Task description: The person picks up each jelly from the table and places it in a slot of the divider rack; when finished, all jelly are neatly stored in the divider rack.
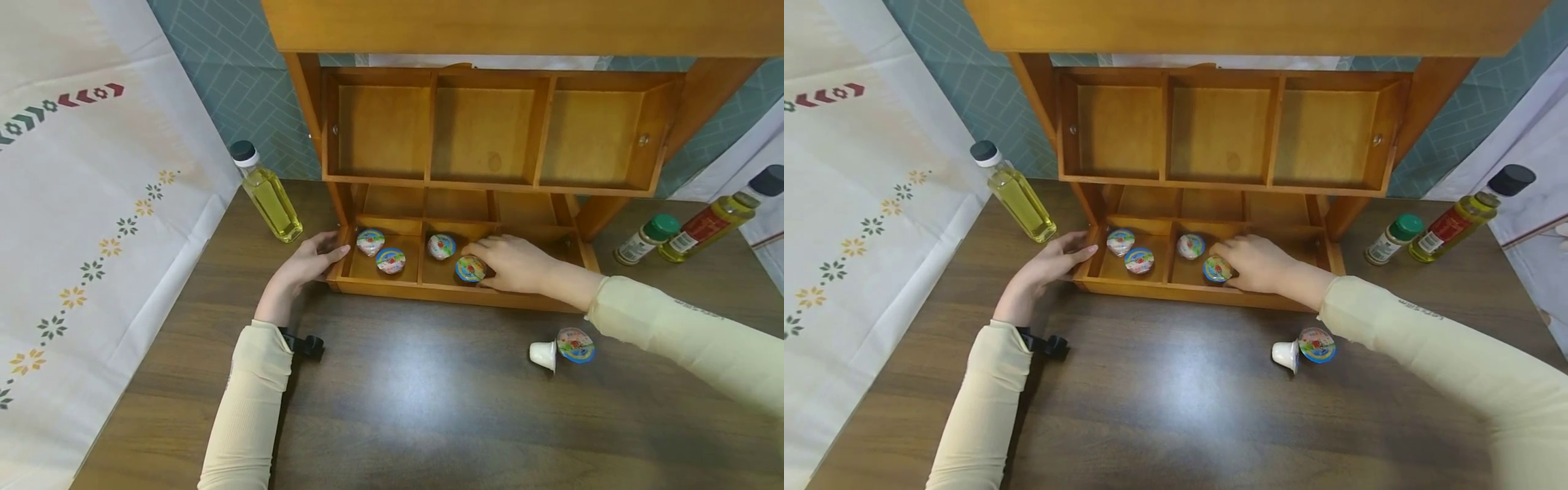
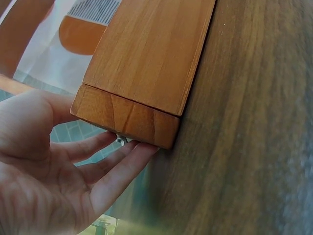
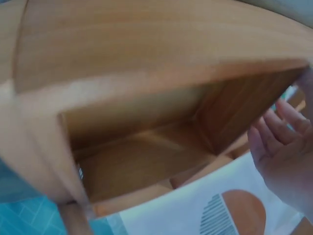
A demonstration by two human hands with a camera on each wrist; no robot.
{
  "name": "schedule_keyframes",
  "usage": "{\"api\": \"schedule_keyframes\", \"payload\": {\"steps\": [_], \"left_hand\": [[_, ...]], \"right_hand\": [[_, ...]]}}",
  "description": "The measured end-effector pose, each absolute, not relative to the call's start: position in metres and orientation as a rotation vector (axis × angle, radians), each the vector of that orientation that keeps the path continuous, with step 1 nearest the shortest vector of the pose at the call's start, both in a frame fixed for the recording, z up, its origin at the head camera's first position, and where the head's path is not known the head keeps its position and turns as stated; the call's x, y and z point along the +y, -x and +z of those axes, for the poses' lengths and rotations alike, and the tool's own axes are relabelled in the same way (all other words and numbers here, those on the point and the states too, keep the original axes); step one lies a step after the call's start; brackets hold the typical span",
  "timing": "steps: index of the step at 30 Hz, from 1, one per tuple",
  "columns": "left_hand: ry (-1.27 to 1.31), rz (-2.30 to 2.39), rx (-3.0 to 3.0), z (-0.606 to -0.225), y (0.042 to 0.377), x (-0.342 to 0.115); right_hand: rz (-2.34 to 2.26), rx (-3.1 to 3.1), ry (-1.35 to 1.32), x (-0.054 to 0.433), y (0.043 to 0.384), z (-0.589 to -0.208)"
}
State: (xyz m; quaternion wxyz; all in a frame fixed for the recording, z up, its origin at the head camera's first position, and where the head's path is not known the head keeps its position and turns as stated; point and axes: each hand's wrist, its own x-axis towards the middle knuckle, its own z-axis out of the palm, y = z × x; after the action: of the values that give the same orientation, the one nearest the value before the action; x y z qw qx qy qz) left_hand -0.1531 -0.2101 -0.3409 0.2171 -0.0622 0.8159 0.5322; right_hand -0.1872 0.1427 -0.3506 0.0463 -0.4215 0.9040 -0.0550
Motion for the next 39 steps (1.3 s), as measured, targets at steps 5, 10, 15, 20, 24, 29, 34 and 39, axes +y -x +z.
{"api": "schedule_keyframes", "payload": {"steps": [5,10,15,20,24,29,34,39], "left_hand": [[0.176,1.473,2.257,-0.341,0.153,-0.210],[0.177,1.476,2.262,-0.346,0.156,-0.211],[0.167,1.489,2.279,-0.368,0.168,-0.220],[0.156,1.498,2.280,-0.372,0.171,-0.223],[0.155,1.502,2.282,-0.373,0.170,-0.225],[0.152,1.507,2.279,-0.375,0.170,-0.224],[0.155,1.500,2.274,-0.375,0.170,-0.223],[0.154,1.502,2.281,-0.376,0.169,-0.223]], "right_hand": [[-0.218,2.716,1.353,0.155,0.185,-0.342],[-0.343,2.689,1.375,0.170,0.175,-0.333],[-0.444,2.715,1.384,0.184,0.159,-0.325],[-0.510,2.756,1.384,0.199,0.141,-0.319],[-0.504,2.776,1.328,0.207,0.126,-0.317],[-0.534,2.794,1.222,0.219,0.108,-0.318],[-0.578,2.788,1.210,0.234,0.093,-0.321],[-0.488,2.804,1.267,0.244,0.085,-0.328]]}}
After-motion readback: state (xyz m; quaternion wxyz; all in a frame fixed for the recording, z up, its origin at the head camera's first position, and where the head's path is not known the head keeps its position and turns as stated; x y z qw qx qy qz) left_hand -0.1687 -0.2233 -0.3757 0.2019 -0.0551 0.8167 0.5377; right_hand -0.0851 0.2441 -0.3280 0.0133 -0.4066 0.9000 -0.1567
